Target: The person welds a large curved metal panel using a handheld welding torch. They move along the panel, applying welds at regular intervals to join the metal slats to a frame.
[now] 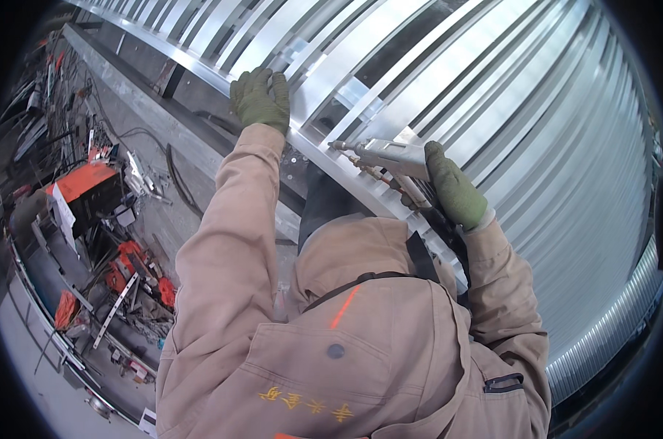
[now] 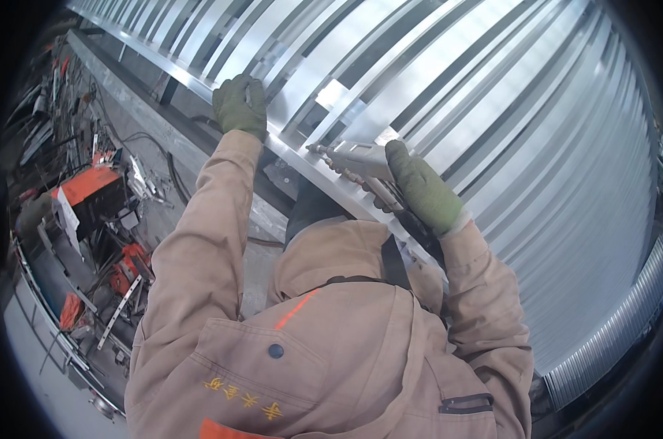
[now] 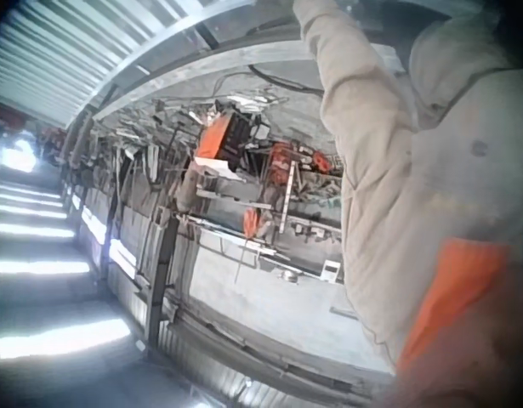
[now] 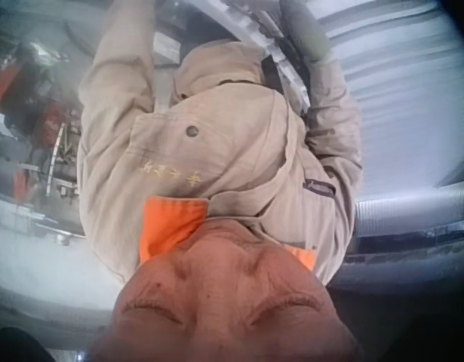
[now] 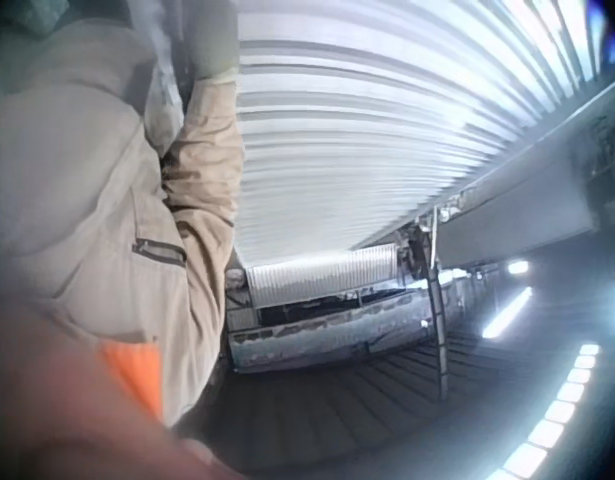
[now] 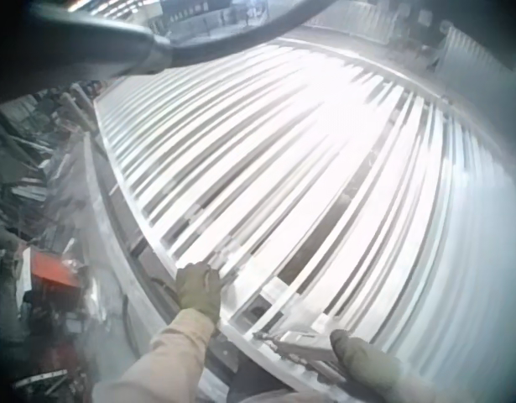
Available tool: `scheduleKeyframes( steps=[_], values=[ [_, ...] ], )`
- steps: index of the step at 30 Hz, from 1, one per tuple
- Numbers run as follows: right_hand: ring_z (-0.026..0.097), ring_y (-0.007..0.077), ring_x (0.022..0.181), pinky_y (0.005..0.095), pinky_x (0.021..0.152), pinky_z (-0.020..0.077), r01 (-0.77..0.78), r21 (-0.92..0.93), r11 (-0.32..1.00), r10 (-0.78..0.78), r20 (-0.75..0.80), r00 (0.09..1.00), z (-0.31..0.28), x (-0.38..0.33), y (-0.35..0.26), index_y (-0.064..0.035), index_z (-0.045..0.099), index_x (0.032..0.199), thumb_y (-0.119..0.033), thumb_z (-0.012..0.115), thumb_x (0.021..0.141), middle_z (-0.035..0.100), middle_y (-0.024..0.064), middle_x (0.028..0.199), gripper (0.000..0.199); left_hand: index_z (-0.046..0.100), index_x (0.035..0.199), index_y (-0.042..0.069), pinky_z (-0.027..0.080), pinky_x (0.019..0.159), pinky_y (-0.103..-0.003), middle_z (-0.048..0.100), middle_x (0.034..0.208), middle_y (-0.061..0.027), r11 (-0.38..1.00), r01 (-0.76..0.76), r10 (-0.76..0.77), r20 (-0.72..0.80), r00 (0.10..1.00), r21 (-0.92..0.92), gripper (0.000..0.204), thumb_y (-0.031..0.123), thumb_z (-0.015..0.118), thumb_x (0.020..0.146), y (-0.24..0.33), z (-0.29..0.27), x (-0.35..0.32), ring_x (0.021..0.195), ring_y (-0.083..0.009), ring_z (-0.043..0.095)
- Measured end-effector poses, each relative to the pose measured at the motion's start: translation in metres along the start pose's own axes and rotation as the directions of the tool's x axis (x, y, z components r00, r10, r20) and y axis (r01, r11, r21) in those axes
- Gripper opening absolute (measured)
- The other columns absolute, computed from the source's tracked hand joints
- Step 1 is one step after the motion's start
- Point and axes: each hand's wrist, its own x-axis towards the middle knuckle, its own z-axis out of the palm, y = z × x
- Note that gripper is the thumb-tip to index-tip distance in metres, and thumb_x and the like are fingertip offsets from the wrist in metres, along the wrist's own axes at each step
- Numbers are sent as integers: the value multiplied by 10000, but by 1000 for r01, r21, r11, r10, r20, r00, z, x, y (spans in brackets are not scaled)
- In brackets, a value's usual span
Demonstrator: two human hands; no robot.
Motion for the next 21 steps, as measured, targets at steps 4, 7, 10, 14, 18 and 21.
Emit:
scheduleKeyframes(
  steps=[4, 7, 10, 14, 18, 21],
  values=[
    [702, 168, 763, 329, 688, 578, -26, 34, 999, 25, 30, 999, 1, 15, 4, 41, 738, 1329, -718, 406, 1200, 759, 101, 989, 838, 850, 1227, 128, 346, 1348, -564, 823, 1356, -117, 999, 39, -40, 34, 999, 16, 401, 475, 713, 1079, -2, -1, -1, 1413, -385, 668],
    [707, 158, 740, 307, 712, 586, -25, -52, 998, 26, 31, 999, 0, 22, 9, 20, 748, 1375, -747, 281, 1203, 763, 90, 882, 914, 849, 1238, 129, 334, 1358, -559, 818, 1373, -115, 999, 39, -39, 57, 998, 14, 413, 485, 715, 1077, -3, -2, -1, 1435, -382, 655],
    [713, 162, 745, 313, 714, 590, -49, 14, 999, 49, -4, 999, 6, 18, 1, 19, 742, 1382, -765, 288, 1194, 761, 96, 880, 926, 847, 1244, 126, 327, 1361, -559, 813, 1383, -114, 999, 38, -39, 82, 996, 22, 424, 493, 714, 1079, -2, -2, 1, 1443, -382, 647],
    [718, 166, 749, 318, 718, 594, -29, -7, 1000, 29, 2, 1000, 5, 22, 4, 26, 741, 1381, -771, 287, 1191, 764, 102, 882, 936, 832, 1086, 116, 500, 1071, -515, 816, 1117, -98, 989, -132, 140, -134, 981, 68, 274, 376, 762, 1035, 3, -2, 2, 1081, -346, 712],
    [724, 171, 744, 326, 715, 600, -43, -13, 999, 43, -12, 999, 5, 25, 4, 33, 739, 1372, -775, 284, 1188, 767, 108, 888, 945, 832, 1068, 142, 498, 1078, -525, 807, 1080, -94, 989, -126, 134, -108, 985, 74, 237, 368, 769, 1029, 2, -3, 2, 1083, -353, 713],
    [723, 175, 725, 330, 690, 600, -35, 21, 999, 35, -5, 999, 8, 30, 7, 35, 733, 1369, -781, 286, 1185, 768, 112, 888, 949, 825, 1039, 161, 486, 1119, -536, 804, 1052, -90, 982, -156, 170, -128, 977, 107, 210, 366, 781, 1017, 1, -2, 4, 1104, -351, 716]
  ],
)
